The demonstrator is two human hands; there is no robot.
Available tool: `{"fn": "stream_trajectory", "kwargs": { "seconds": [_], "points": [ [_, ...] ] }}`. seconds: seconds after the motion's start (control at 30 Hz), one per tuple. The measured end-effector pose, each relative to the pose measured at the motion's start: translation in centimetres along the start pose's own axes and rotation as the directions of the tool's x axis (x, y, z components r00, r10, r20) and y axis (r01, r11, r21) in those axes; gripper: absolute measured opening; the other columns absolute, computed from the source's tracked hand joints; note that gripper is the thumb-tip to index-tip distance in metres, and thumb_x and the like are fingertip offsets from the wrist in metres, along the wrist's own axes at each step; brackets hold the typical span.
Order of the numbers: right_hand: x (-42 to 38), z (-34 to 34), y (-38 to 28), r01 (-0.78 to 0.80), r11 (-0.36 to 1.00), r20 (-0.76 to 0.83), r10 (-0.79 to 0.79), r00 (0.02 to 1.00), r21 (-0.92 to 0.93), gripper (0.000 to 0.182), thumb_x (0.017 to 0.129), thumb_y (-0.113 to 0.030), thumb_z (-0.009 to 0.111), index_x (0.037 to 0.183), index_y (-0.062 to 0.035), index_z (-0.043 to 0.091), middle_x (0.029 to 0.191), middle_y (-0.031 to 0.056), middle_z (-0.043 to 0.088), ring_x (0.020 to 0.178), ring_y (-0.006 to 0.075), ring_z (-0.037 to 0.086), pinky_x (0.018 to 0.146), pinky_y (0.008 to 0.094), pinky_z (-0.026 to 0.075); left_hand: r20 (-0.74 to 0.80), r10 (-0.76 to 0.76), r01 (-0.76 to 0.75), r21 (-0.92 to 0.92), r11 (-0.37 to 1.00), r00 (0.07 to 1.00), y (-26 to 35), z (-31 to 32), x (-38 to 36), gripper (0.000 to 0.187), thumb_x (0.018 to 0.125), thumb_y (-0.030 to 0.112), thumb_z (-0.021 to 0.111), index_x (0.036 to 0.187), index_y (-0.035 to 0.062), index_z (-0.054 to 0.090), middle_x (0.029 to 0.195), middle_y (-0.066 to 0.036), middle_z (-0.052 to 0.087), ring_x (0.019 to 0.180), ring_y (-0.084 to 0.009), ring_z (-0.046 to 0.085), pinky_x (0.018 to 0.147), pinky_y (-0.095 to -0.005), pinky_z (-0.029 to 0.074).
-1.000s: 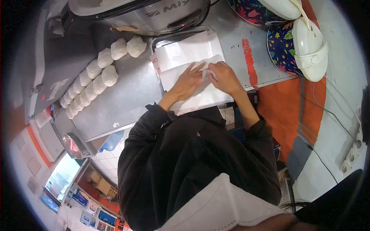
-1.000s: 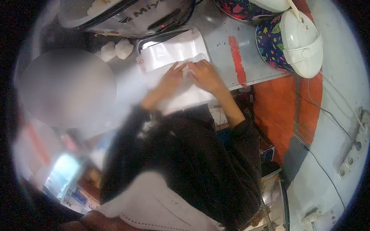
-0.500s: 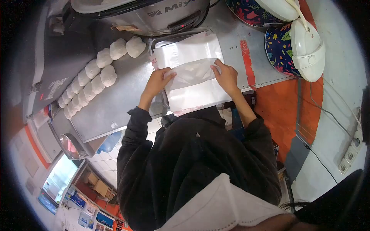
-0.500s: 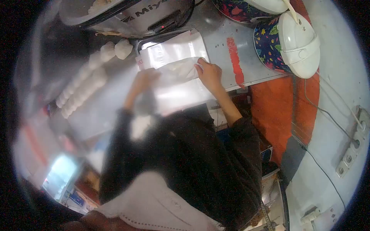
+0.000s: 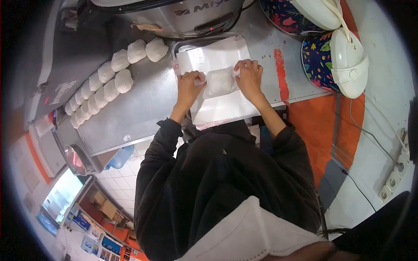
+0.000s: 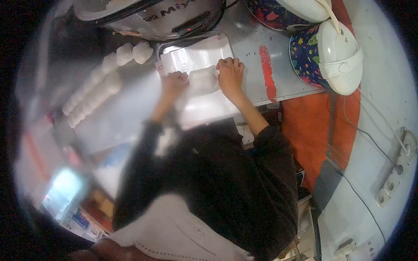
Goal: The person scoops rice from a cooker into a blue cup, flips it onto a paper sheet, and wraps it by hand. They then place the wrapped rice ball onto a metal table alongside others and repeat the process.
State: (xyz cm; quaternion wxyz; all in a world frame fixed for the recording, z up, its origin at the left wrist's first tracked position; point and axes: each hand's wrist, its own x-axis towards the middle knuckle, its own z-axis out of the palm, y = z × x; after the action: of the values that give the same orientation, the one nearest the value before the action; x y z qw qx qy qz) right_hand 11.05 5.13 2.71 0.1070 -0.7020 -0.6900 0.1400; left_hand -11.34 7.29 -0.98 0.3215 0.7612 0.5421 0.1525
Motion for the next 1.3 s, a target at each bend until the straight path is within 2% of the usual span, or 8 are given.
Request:
{"fn": "stream_trajectory", "kwargs": {
  "seconds": [0.1,0.43,0.53,0.6,0.73,0.83,0.9,1.3],
  "points": [
    [0.3,-0.6,0.1,-0.039,0.998,0.081,0.034,0.996,0.059,0.025,0.067,-0.012,0.074,0.088,-0.0123,0.06,0.109,0.0076,0.05,0.105,0.0258,0.043,0.091,0.0411,0.031,-0.027,-0.136,0.119,-0.338,0.934,0.99,1.0,0.0,-0.4,0.027,0.069,0.003,0.072,0.093,0.004,0.06,0.082,-0.008,0.061,0.079,-0.022,0.06,0.08,-0.0335,0.045],
    [0.1,-3.1,3.3,0.274,0.961,0.087,-0.275,0.957,0.023,0.026,0.069,-0.019,0.075,0.092,-0.0126,0.063,0.107,0.004,0.051,0.106,0.0248,0.043,0.095,0.0439,0.03,-0.023,-0.105,0.087,-0.396,0.914,0.994,0.9,-0.8,-0.8,0.021,0.072,-0.003,0.067,0.091,-0.0011,0.058,0.086,-0.011,0.063,0.08,-0.0218,0.061,0.076,-0.031,0.048],
    [0.2,-3.3,4.6,0.501,0.854,-0.1,-0.492,0.865,0.137,0.024,0.073,-0.018,0.073,0.093,-0.0106,0.062,0.103,0.0049,0.055,0.102,0.025,0.048,0.096,0.0409,0.032,0.033,-0.198,0.194,-0.403,0.894,0.98,1.1,-1.1,-0.8,0.019,0.073,-0.004,0.066,0.09,-0.0017,0.058,0.086,-0.011,0.063,0.08,-0.0217,0.061,0.076,-0.0311,0.047],
    [-0.1,-3.9,4.7,0.379,0.816,-0.074,-0.387,0.919,0.438,0.021,0.077,-0.018,0.069,0.093,-0.008,0.061,0.096,0.0071,0.059,0.096,0.0262,0.052,0.094,0.0373,0.034,0.052,-0.163,0.169,-0.444,0.88,0.985,0.7,-1.1,-0.8,0.017,0.074,-0.005,0.065,0.089,-0.0018,0.057,0.085,-0.011,0.063,0.081,-0.0219,0.062,0.076,-0.0312,0.048],
    [0.5,-3.8,4.0,0.098,0.835,0.18,-0.229,0.957,0.542,0.021,0.081,-0.022,0.067,0.093,-0.0059,0.062,0.1,0.01,0.061,0.093,0.0266,0.053,0.089,0.0358,0.035,0.048,-0.195,0.196,-0.436,0.879,0.98,1.1,-1.1,-0.8,0.016,0.074,-0.004,0.065,0.088,-0.002,0.056,0.084,-0.011,0.063,0.081,-0.0227,0.063,0.076,-0.0314,0.048],
    [1.7,-4.1,3.2,0.278,0.895,0.207,-0.363,0.908,0.348,0.021,0.082,-0.026,0.065,0.094,-0.0096,0.061,0.089,0.0098,0.058,0.087,0.0249,0.052,0.08,0.0373,0.039,-0.001,-0.122,0.111,-0.425,0.899,0.992,0.0,-0.4,-0.7,0.017,0.074,-0.003,0.066,0.087,-0.0021,0.056,0.083,-0.011,0.063,0.081,-0.0232,0.063,0.076,-0.0318,0.048],
    [1.8,-3.2,3.4,0.187,0.979,0.271,-0.202,0.941,0.081,0.02,0.081,-0.029,0.066,0.091,-0.012,0.061,0.084,0.0096,0.058,0.085,0.0229,0.053,0.076,0.0365,0.039,0.04,-0.147,0.148,-0.494,0.857,0.988,-0.5,0.0,-0.6,0.017,0.074,-0.001,0.067,0.087,-0.0021,0.056,0.083,-0.012,0.063,0.081,-0.0249,0.063,0.076,-0.0322,0.048],
    [1.0,-0.5,-0.3,0.062,0.984,-0.12,-0.083,0.989,-0.166,0.019,0.071,-0.015,0.07,0.085,-0.0114,0.058,0.081,0.0061,0.059,0.09,0.0231,0.052,0.08,0.0388,0.035,0.116,-0.225,0.251,-0.343,0.905,0.967,1.7,-1.9,0.1,0.017,0.074,0.001,0.067,0.086,-0.0027,0.056,0.085,-0.016,0.063,0.085,-0.0288,0.064,0.078,-0.034,0.048]
  ]
}}
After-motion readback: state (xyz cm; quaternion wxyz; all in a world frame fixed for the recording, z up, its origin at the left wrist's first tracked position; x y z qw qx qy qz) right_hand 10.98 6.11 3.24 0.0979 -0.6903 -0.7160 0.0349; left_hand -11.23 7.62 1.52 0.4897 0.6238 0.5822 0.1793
